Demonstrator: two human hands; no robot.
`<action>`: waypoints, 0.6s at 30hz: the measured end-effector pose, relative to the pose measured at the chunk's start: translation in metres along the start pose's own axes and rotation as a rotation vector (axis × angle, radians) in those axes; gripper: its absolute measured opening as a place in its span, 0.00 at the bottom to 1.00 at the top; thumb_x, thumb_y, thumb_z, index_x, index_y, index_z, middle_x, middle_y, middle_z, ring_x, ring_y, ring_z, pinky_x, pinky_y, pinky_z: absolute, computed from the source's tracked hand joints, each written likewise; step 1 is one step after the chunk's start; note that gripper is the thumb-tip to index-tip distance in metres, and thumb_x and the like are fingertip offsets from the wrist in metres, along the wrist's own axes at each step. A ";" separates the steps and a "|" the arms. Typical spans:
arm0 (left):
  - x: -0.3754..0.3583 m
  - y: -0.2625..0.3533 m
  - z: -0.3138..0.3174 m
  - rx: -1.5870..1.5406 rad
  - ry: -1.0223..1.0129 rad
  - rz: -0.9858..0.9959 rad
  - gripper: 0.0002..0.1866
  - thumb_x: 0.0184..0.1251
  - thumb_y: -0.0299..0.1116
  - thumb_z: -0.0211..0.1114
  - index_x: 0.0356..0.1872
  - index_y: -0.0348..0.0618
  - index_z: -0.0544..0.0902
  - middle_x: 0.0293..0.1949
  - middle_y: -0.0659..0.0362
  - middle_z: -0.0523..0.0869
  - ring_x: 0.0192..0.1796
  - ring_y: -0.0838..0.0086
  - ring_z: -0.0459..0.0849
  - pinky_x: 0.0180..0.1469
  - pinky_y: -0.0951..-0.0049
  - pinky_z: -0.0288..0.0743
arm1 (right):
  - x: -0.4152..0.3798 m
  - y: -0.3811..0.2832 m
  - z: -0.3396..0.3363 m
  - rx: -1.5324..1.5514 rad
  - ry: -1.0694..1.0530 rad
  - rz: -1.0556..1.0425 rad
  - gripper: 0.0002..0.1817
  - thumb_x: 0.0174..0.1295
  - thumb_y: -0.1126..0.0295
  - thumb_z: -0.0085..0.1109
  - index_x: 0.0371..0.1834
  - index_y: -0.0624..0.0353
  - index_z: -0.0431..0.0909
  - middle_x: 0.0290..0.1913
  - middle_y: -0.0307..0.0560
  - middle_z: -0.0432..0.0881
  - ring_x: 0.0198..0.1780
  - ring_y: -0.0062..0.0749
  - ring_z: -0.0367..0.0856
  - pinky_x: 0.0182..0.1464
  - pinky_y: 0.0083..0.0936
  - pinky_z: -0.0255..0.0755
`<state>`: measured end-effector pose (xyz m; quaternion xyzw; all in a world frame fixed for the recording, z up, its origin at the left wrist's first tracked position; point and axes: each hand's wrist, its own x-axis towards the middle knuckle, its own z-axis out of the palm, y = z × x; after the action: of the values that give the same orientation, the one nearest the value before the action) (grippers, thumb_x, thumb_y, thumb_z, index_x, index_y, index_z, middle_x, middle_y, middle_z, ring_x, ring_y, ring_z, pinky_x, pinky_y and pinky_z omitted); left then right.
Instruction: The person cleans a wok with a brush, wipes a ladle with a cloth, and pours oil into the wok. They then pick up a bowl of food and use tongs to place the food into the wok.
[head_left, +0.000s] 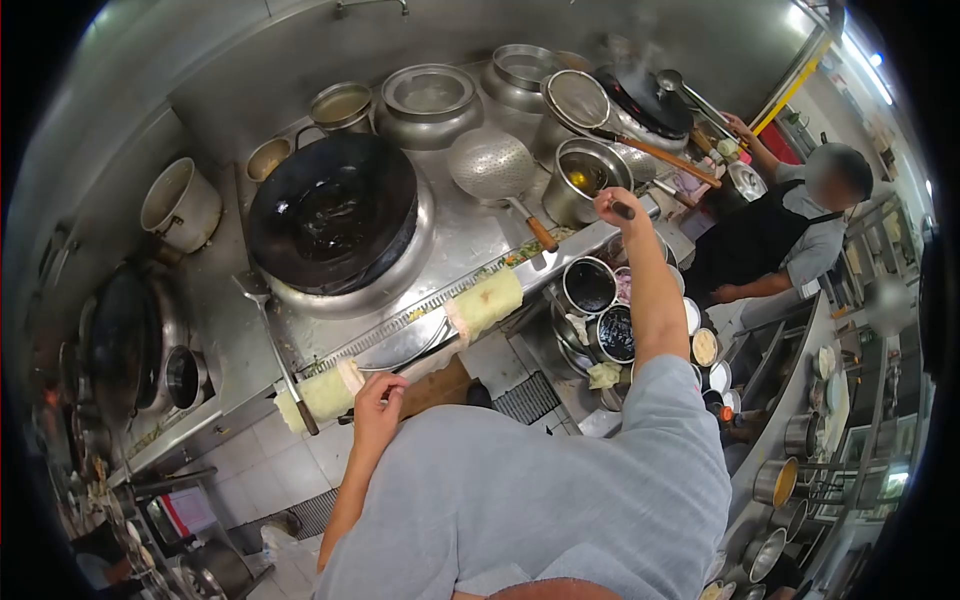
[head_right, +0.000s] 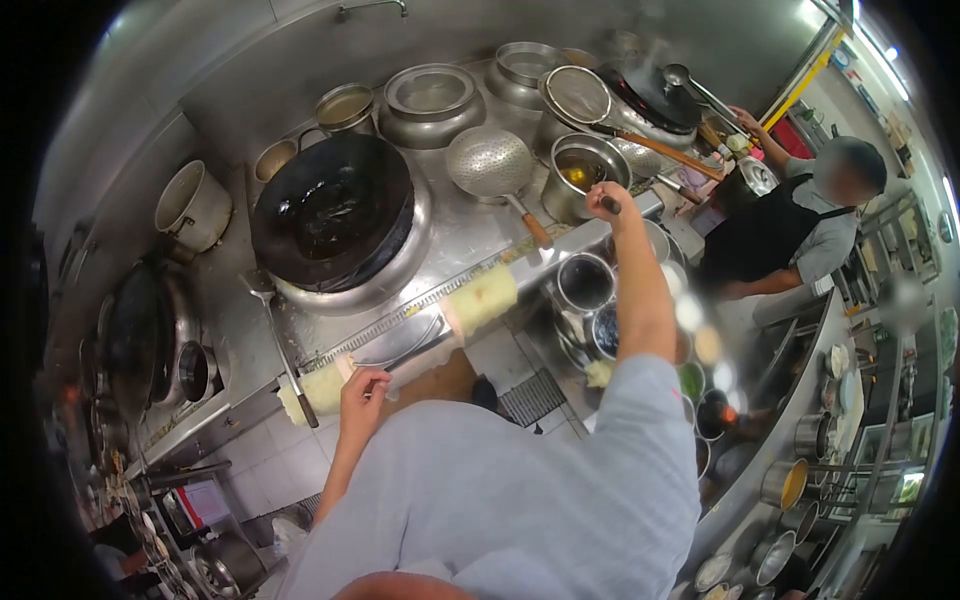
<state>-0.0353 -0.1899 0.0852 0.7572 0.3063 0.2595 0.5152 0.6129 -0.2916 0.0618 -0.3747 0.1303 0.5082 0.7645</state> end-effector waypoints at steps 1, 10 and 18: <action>-0.001 0.000 -0.001 0.005 -0.001 -0.004 0.05 0.63 0.19 0.58 0.36 0.34 0.82 0.36 0.57 0.82 0.34 0.73 0.80 0.38 0.77 0.74 | 0.004 0.001 -0.001 0.076 -0.054 -0.018 0.09 0.63 0.80 0.42 0.24 0.58 0.63 0.19 0.36 0.66 0.19 0.23 0.67 0.22 0.19 0.63; -0.002 -0.003 -0.003 0.025 -0.013 0.016 0.05 0.62 0.20 0.58 0.37 0.34 0.82 0.35 0.55 0.83 0.33 0.71 0.81 0.38 0.76 0.74 | -0.058 0.013 0.013 0.318 -0.239 -0.061 0.09 0.64 0.78 0.44 0.25 0.59 0.61 0.20 0.36 0.66 0.19 0.20 0.67 0.21 0.17 0.58; 0.008 0.006 0.005 0.019 -0.084 0.066 0.06 0.63 0.21 0.58 0.37 0.35 0.82 0.35 0.55 0.83 0.34 0.71 0.81 0.38 0.74 0.74 | -0.110 0.019 0.027 0.314 -0.422 -0.108 0.09 0.66 0.79 0.44 0.27 0.58 0.61 0.21 0.32 0.64 0.19 0.14 0.64 0.21 0.14 0.58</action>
<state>-0.0251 -0.1884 0.0897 0.7819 0.2618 0.2416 0.5116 0.5416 -0.3435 0.1359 -0.1438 0.0250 0.5072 0.8494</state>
